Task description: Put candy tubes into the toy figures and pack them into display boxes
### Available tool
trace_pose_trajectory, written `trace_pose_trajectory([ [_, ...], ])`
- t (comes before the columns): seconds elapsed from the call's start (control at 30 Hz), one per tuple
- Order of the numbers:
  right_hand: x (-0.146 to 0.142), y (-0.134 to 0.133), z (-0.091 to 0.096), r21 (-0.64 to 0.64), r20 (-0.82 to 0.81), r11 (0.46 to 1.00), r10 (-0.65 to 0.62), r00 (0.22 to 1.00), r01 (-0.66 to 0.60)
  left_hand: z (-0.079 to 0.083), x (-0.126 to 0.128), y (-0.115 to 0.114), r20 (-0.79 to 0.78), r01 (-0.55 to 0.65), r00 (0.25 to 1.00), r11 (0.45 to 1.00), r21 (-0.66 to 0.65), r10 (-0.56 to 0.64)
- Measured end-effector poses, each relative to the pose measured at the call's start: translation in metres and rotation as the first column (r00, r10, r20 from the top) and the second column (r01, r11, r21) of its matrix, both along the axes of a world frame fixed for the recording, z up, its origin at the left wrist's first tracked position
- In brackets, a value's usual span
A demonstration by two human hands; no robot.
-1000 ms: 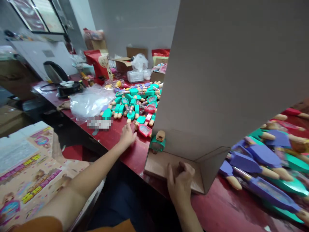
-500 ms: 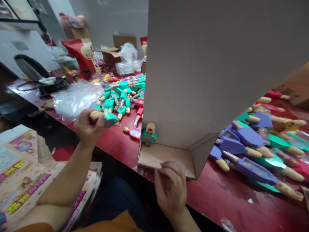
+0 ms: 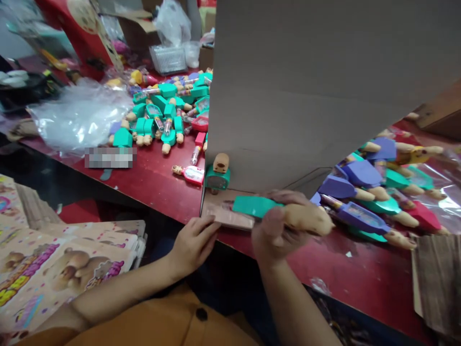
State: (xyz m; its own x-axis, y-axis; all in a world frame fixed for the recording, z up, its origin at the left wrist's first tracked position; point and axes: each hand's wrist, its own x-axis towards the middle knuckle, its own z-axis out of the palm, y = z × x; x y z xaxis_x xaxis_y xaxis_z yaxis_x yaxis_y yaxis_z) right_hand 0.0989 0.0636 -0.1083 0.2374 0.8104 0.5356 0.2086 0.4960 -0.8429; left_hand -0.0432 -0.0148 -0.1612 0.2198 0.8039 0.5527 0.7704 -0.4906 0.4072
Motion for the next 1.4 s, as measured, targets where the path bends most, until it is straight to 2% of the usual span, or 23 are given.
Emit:
trace_pose_trajectory([
  [0.07, -0.01, 0.012, -0.006, 0.17, -0.008, 0.985, -0.006, 1.0, 0.007, -0.012, 0.004, -0.003, -0.089, -0.029, 0.996, 0.998, -0.057, 0.024],
  [0.17, -0.024, 0.018, -0.003, 0.293, 0.153, 0.946, 0.099, 0.983, -0.141, -0.017, 0.007, -0.006, -0.127, -0.053, 0.991, 0.998, -0.04, 0.047],
  [0.23, -0.03, 0.018, 0.005, 0.281, 0.249, 0.942, 0.112, 0.962, -0.182, -0.017, 0.007, -0.006, -0.129, -0.042, 0.991, 0.999, 0.001, 0.042],
  [0.33, -0.035, 0.02, 0.012, 0.233, 0.315, 0.966, 0.036, 0.948, -0.115, -0.019, 0.006, -0.004, -0.134, -0.032, 0.99, 0.998, 0.049, 0.038],
  [0.5, -0.04, 0.016, 0.011, 0.243, 0.441, 0.97, -0.086, 0.893, -0.027, -0.022, 0.003, -0.002, -0.163, -0.008, 0.986, 0.998, 0.059, 0.018],
  [0.63, -0.042, 0.007, 0.008, 0.158, 0.486, 0.982, 0.014, 0.874, -0.104, -0.025, 0.004, -0.002, -0.156, 0.01, 0.988, 0.997, 0.078, 0.003],
  [0.7, -0.044, 0.006, 0.002, 0.191, 0.503, 0.974, 0.009, 0.864, -0.121, -0.026, 0.006, -0.005, -0.15, 0.012, 0.989, 0.996, 0.085, 0.001],
  [0.77, -0.045, 0.009, -0.005, 0.263, 0.528, 0.961, -0.069, 0.847, -0.085, -0.025, 0.007, -0.009, -0.142, 0.0, 0.99, 0.996, 0.087, 0.013],
  [0.87, -0.042, 0.016, -0.014, 0.334, 0.557, 0.943, -0.194, 0.807, -0.004, -0.017, -0.002, -0.009, -0.064, 0.037, 0.997, 0.999, -0.002, -0.037],
  [0.93, -0.038, 0.017, -0.017, 0.33, 0.521, 0.944, -0.194, 0.831, 0.013, -0.009, -0.017, 0.002, 0.02, -0.015, 1.0, 0.998, -0.06, 0.016],
  [1.03, -0.029, 0.009, -0.025, 0.295, 0.362, 0.955, -0.131, 0.923, 0.019, 0.002, -0.048, 0.04, 0.035, -0.243, 0.968, 0.964, -0.112, 0.248],
  [1.1, -0.021, -0.001, -0.033, 0.268, 0.266, 0.963, -0.106, 0.958, 0.032, 0.005, -0.067, 0.073, -0.031, -0.282, 0.959, 0.941, -0.185, 0.281],
  [1.17, -0.01, -0.011, -0.039, 0.224, 0.236, 0.975, -0.065, 0.97, 0.011, 0.004, -0.084, 0.1, -0.097, -0.296, 0.955, 0.912, -0.284, 0.28],
  [1.23, 0.003, -0.019, -0.044, 0.192, 0.294, 0.981, -0.045, 0.955, -0.013, 0.002, -0.098, 0.118, -0.142, -0.316, 0.948, 0.879, -0.358, 0.284],
  [1.3, 0.017, -0.024, -0.05, 0.213, 0.39, 0.977, -0.083, 0.917, -0.002, 0.003, -0.11, 0.13, -0.159, -0.371, 0.929, 0.849, -0.377, 0.335],
  [1.4, 0.029, -0.026, -0.06, 0.216, 0.495, 0.975, -0.151, 0.856, 0.047, 0.005, -0.126, 0.149, -0.147, -0.54, 0.84, 0.771, -0.338, 0.523],
])
